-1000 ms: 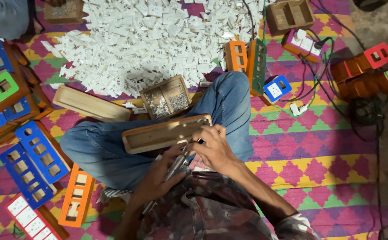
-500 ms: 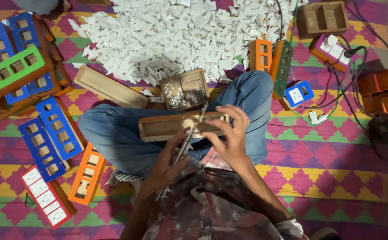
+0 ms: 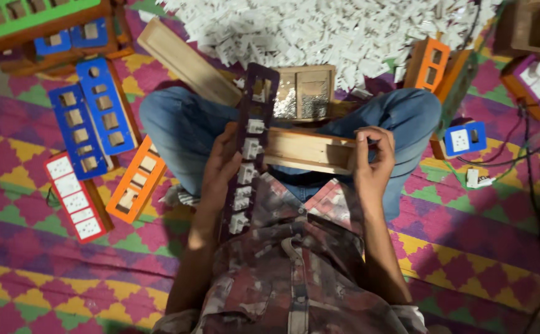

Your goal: The person sits on a patterned floor mat and assembles white electrical socket modules into a purple multi-socket board. They insert each module into the board, then use a screwdriver to secure them with screws from a nearby wooden box. The person repeats this process for multiple modules.

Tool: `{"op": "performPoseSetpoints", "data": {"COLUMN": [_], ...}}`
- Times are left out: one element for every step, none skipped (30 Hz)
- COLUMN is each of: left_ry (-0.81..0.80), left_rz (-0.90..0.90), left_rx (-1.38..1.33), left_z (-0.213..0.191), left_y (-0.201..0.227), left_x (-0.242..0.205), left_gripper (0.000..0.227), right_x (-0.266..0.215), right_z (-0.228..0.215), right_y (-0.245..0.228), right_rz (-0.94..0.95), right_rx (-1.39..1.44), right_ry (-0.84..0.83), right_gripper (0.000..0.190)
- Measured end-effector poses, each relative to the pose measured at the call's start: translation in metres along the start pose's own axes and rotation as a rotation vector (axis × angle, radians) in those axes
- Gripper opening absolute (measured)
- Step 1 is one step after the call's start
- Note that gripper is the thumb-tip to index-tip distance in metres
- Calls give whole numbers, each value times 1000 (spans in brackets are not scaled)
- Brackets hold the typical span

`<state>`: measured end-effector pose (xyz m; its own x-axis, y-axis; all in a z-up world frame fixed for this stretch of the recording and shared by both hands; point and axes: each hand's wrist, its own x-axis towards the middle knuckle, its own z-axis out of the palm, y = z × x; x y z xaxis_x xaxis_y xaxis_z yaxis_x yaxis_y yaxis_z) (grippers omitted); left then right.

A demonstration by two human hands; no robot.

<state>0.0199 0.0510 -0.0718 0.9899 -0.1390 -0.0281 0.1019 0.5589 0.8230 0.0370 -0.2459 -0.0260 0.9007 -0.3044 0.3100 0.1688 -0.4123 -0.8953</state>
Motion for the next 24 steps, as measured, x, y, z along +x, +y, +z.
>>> {"op": "performPoseSetpoints", "data": {"left_ry": [-4,-8,7,16,24,20,17,11,-12,-35,-58,-60,-63,-66,-62,-58,-54,-65,-76,-87,-95,-102,-109,-98], "left_rz": [32,63,-5,-72,-138,-131,-124,-117,-100,-85,-70,-64,-59,-54,-50,-47,-43,-42,-42,-40,-26,-13,1,4], "left_rx": [29,58,-47,-154,-261,-238,-215,-191,-113,-33,46,51,56,61,90,118,147,136,126,115,116,116,117,123], "left_z": [1,2,5,10,17,23,30,34,37,40,43,44,46,47,48,50,50,51,51,51,52,53,54,56], "left_y": [-1,-1,1,0,-1,-1,-1,0,2,3,3,3,3,2,0,-3,-5,-7,-8,-9,-9,-8,-8,-7], "left_x": [3,3,1,0,-2,0,1,3,5,6,7,6,5,4,3,2,1,1,0,1,2,1,1,1], "left_gripper": [55,55,54,54,54,53,53,53,53,53,54,54,54,55,55,55,56,55,55,55,54,54,54,54], "right_x": [0,-2,-3,-4,-6,-7,-7,-6,-5,-3,-1,2,4,5,6,7,7,7,7,7,8,7,6,6], "right_z": [4,8,12,16,21,27,32,37,42,46,50,52,54,54,55,56,57,57,57,56,56,56,57,58], "right_y": [-4,-10,-18,-27,-38,-49,-60,-70,-80,-88,-94,-99,-103,-106,-108,-109,-109,-109,-109,-108,-108,-107,-106,-104], "right_rz": [37,74,112,17,-78,-177,-220,-263,-307,-331,-355,-378,-372,-366,-359,-365,-370,-376,-399,-423,-447,-473,-499,-525], "right_rx": [29,56,83,31,-20,-72,-69,-66,-62,-65,-67,-70,-69,-67,-65,-78,-92,-105,-123,-142,-160,-178,-195,-213], "right_ry": [-54,-108,-162,-209,-257,-301,-322,-340,-358,-351,-343,-333,-331,-330,-328,-308,-288,-268,-258,-249,-239,-231,-222,-213], "right_gripper": [8,7,7,5,7,12,19,26,33,32,31,31,29,27,25,24,22,21,21,21,21,22,22,23]}}
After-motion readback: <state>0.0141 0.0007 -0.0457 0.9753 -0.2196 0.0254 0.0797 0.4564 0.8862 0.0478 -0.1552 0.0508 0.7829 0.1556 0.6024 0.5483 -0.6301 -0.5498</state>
